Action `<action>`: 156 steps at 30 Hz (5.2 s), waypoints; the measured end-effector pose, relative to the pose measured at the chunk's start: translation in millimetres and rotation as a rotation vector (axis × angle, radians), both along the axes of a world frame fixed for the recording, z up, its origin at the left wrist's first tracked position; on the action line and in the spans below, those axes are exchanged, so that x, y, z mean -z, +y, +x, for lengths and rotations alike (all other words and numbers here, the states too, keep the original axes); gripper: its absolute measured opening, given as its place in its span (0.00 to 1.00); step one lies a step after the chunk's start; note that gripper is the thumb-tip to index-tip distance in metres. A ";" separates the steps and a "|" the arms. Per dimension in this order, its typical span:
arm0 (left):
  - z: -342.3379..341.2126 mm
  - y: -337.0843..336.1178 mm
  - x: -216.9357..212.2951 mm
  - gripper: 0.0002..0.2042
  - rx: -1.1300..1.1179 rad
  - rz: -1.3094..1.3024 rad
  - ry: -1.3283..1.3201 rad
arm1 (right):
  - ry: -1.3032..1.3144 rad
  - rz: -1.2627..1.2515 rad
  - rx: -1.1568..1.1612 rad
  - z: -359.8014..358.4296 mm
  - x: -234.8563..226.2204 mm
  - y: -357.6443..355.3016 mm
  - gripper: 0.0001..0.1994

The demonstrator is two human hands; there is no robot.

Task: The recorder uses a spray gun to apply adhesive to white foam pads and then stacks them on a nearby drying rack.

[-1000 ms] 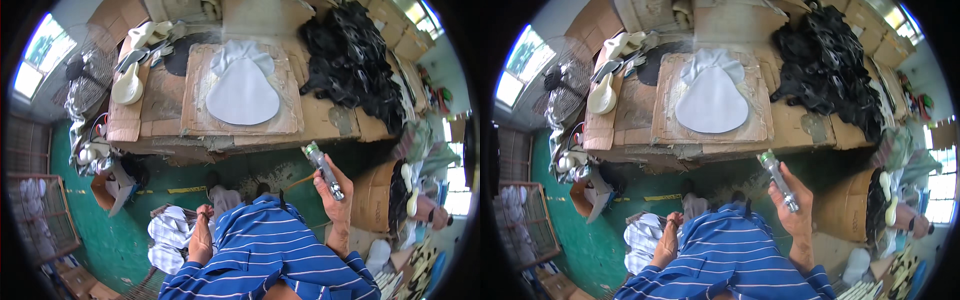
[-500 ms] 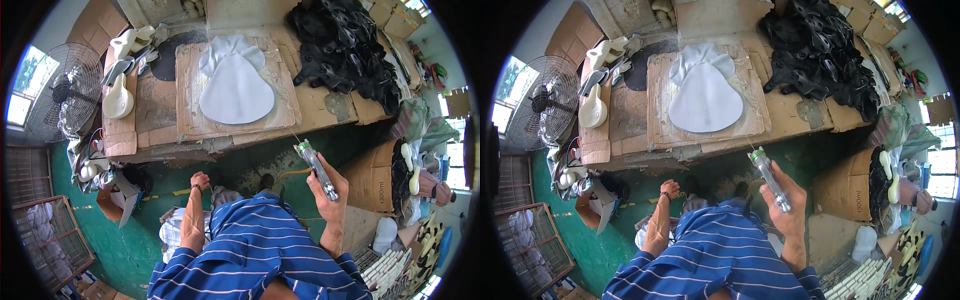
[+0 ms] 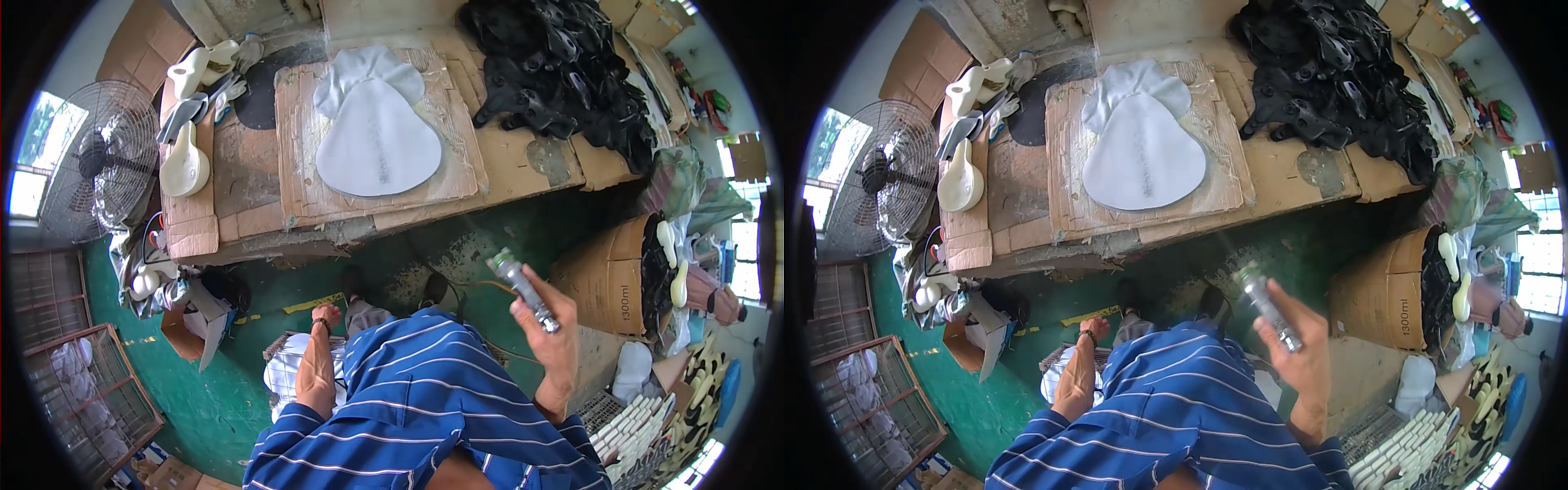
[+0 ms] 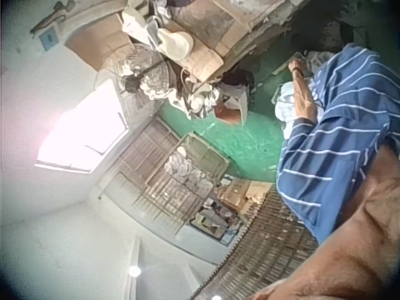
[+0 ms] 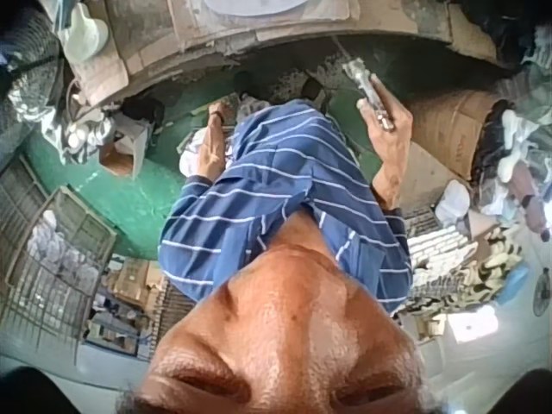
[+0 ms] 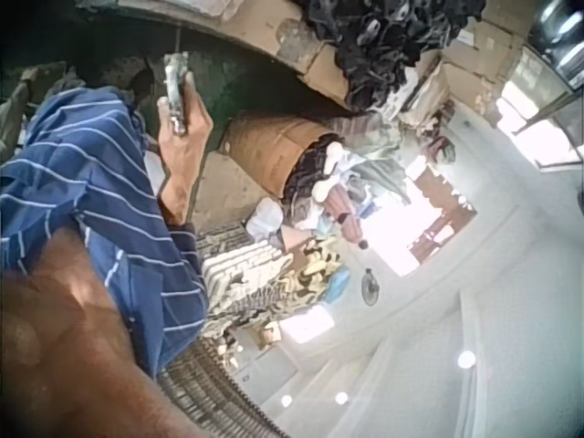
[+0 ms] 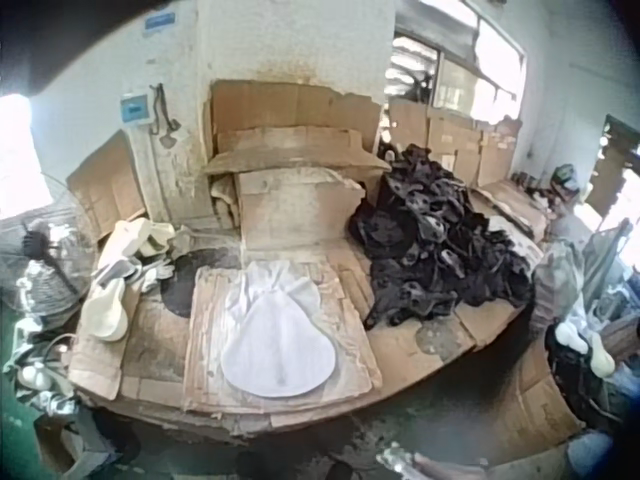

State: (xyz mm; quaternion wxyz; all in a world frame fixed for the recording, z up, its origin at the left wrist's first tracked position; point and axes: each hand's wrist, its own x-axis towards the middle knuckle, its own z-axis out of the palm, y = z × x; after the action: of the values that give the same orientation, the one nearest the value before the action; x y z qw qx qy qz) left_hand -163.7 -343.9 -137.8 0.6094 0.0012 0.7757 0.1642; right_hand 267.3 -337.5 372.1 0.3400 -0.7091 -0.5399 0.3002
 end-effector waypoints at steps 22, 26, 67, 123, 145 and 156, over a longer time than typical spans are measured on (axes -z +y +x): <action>-14.5 -11.1 3.3 0.16 -0.049 0.029 -0.009 | -0.059 0.181 -0.025 -16.2 23.8 43.0 0.23; -11.7 -14.4 3.4 0.15 -0.134 0.024 0.009 | -0.051 0.100 -0.018 -9.3 16.4 28.7 0.23; 144.0 293.1 -130.0 0.16 0.598 0.866 0.845 | 0.088 -0.080 0.163 -46.5 0.0 -25.5 0.24; -209.8 -236.5 -70.4 0.35 -2.154 1.255 0.217 | -0.489 -0.664 -1.373 -313.0 232.0 71.4 0.26; -97.9 -403.3 -76.0 0.29 -1.057 -0.363 1.596 | -0.606 -0.674 -1.554 -287.6 288.8 69.7 0.26; -76.8 -524.9 -352.9 0.21 -0.626 -0.908 2.137 | -0.403 -0.648 -1.774 -251.1 251.0 67.1 0.11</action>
State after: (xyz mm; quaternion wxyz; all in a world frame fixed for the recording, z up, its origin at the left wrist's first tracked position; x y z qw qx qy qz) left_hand -240.5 -868.8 215.1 -0.4630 -0.2666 0.8426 -0.0673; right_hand 16.2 -270.4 121.1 -0.3215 -0.1410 -0.8183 0.4551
